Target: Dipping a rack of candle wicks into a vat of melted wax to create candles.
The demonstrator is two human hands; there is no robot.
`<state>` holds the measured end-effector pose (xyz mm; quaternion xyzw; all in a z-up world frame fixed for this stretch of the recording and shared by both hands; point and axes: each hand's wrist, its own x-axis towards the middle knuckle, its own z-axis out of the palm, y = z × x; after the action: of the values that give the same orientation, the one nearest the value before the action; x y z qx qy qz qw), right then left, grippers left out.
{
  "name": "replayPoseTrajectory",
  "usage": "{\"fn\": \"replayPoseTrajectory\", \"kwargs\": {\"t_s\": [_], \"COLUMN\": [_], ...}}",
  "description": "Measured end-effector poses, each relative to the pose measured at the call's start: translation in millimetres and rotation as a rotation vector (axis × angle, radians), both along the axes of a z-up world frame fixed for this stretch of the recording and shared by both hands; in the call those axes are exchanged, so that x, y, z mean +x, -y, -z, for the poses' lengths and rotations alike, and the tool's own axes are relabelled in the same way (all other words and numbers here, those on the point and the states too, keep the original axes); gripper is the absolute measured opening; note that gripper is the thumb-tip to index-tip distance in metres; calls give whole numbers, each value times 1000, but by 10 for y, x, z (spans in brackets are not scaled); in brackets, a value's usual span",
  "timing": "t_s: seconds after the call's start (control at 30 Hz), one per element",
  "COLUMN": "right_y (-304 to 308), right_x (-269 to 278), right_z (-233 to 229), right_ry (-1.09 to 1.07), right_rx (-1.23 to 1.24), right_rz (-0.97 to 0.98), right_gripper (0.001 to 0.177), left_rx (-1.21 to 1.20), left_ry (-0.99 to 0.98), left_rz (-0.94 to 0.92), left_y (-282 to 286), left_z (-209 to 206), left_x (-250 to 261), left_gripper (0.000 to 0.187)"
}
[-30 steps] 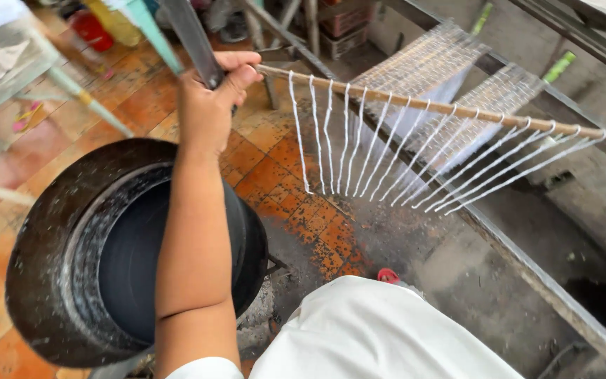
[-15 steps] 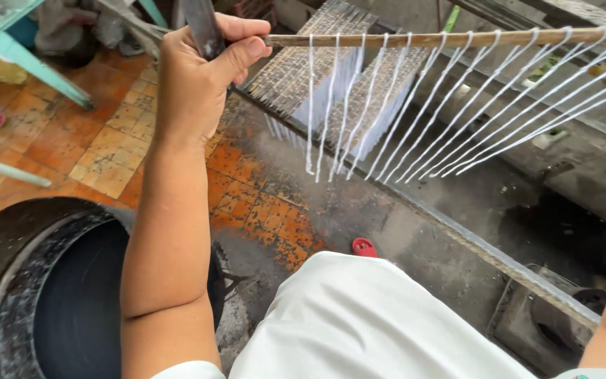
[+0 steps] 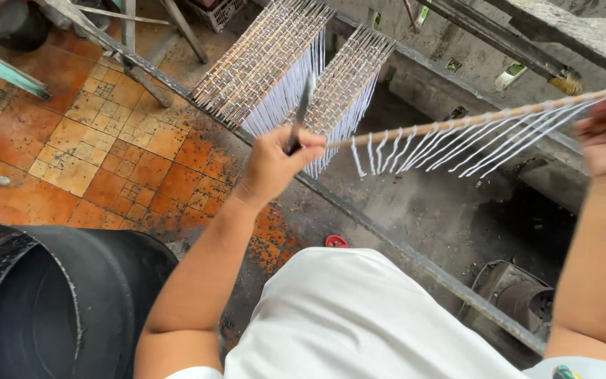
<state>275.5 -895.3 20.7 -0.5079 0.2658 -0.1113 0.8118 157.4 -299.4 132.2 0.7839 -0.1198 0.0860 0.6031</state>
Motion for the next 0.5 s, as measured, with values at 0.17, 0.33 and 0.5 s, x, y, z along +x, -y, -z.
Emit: {"fn": "replayPoseTrajectory", "kwargs": {"t_s": [0.17,0.33,0.5], "right_y": [-435,-896,-1518], "right_x": [556,1187,1643], "right_z": [810,1785,2114], "right_ry": [-149,-258,-357], "right_rx": [9,51,60], "right_rz": [-126,-161,-169], "right_gripper": [11,9,36], "left_rx": [72,250,308], "left_ry": [-97,-122,-177], "left_rz": [-69,-213,-372], "left_y": [121,131,55], "left_z": [1104,1975,2767], "left_x": [0,-143,-250], "left_gripper": [11,18,14]}}
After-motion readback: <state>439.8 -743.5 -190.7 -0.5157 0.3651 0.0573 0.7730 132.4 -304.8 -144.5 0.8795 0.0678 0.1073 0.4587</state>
